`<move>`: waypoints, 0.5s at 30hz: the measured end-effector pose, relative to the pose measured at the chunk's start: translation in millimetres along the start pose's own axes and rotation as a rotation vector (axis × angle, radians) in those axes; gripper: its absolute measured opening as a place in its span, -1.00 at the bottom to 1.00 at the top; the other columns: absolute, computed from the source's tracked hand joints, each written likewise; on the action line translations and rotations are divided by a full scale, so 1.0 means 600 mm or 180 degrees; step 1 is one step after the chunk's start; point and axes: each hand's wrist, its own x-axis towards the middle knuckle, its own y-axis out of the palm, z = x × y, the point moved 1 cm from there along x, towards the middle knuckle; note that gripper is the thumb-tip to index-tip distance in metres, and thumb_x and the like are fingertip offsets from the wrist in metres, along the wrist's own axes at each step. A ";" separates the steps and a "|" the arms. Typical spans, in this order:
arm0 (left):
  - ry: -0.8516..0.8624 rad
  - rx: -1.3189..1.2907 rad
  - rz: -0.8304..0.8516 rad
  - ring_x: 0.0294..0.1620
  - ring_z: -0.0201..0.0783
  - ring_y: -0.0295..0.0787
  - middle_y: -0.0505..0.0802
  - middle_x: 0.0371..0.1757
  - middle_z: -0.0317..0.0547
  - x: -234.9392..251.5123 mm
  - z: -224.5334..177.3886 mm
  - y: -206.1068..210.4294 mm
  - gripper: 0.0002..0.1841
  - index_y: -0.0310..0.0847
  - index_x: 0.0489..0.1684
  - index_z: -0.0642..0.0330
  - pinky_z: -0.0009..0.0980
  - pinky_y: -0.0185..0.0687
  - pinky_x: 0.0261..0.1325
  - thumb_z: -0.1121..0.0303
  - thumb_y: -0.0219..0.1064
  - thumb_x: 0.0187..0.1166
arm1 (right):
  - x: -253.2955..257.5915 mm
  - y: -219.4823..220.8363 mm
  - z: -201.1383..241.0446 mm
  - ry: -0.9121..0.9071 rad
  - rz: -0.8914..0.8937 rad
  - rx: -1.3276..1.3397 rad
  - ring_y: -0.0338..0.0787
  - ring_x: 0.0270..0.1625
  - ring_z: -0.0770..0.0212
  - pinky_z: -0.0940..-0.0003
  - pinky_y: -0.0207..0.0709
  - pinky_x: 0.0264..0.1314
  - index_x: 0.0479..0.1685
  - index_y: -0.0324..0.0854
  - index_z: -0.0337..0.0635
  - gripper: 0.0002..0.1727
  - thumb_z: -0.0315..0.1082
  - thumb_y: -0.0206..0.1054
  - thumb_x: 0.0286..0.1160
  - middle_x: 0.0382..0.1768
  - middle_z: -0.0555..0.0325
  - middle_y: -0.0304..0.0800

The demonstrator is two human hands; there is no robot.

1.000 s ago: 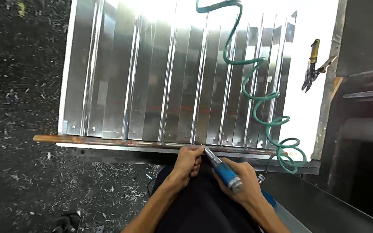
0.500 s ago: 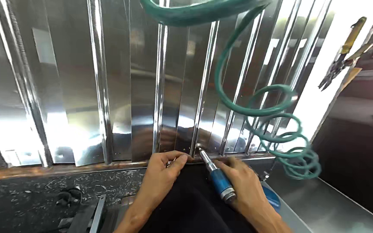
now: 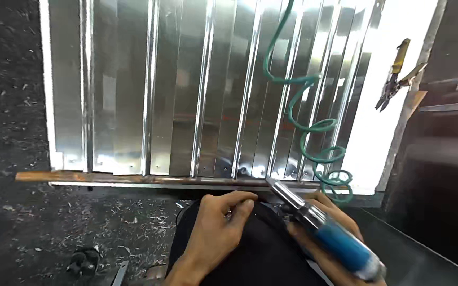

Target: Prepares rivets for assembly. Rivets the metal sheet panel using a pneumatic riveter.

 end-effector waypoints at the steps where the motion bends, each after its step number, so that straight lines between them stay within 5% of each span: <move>1: 0.0176 0.0058 0.0001 -0.46 -0.64 0.69 0.86 -0.39 -0.46 -0.014 -0.002 0.016 -0.69 0.88 0.06 0.04 -0.60 0.65 -0.38 0.15 0.22 0.74 | -0.016 -0.002 0.016 -0.0177 -0.0069 0.0096 0.86 -0.12 0.39 0.41 0.81 -0.05 0.03 0.80 -0.15 -0.64 -0.09 0.58 0.43 -0.11 0.18 0.90; 3: 0.0561 0.0099 -0.0004 -0.66 -0.60 0.45 0.68 -0.61 -0.40 -0.043 -0.008 0.052 -0.67 0.83 0.18 0.16 -0.58 0.40 -0.58 0.21 0.22 0.73 | -0.045 0.003 0.034 -0.0464 -0.0054 0.0118 0.89 -0.18 0.43 0.46 0.84 -0.11 0.08 0.74 -0.19 -0.67 -0.18 0.55 0.49 -0.18 0.23 0.92; 6: 0.0970 0.0403 0.0141 -0.67 -0.53 0.53 0.70 -0.62 -0.32 -0.091 -0.025 0.089 -0.61 0.71 0.30 0.26 -0.52 0.52 -0.59 0.23 0.22 0.68 | -0.089 0.019 0.035 -0.0726 -0.0184 0.0009 0.90 -0.09 0.39 0.42 0.85 -0.01 0.13 0.73 -0.17 -0.68 -0.26 0.55 0.47 -0.10 0.22 0.93; 9: 0.1281 0.0794 0.0166 -0.64 -0.44 0.66 0.74 -0.60 -0.28 -0.132 -0.035 0.116 -0.67 0.65 0.14 0.21 -0.41 0.57 -0.61 0.23 0.26 0.53 | -0.127 0.031 0.026 -0.0850 -0.0213 -0.0055 0.86 -0.05 0.45 0.47 0.81 0.04 0.17 0.73 -0.14 -0.63 -0.25 0.58 0.41 -0.08 0.24 0.91; 13: 0.1145 0.1015 0.0350 -0.50 -0.36 0.80 0.89 -0.41 -0.23 -0.180 -0.023 0.144 -0.45 0.61 0.45 0.25 -0.25 0.72 -0.48 0.22 0.32 0.45 | -0.179 0.036 0.008 -0.0981 -0.0059 0.0176 0.87 -0.06 0.44 0.46 0.82 0.02 0.15 0.75 -0.17 -0.65 -0.36 0.54 0.37 -0.08 0.22 0.92; 15: 0.1074 0.1017 0.0305 -0.59 -0.40 0.71 0.82 -0.51 -0.28 -0.201 -0.014 0.157 -0.47 0.62 0.44 0.22 -0.29 0.64 -0.54 0.20 0.30 0.48 | -0.206 0.039 -0.001 -0.0997 -0.0147 0.0232 0.87 -0.09 0.44 0.47 0.82 -0.01 0.13 0.75 -0.18 -0.67 -0.37 0.53 0.37 -0.11 0.22 0.92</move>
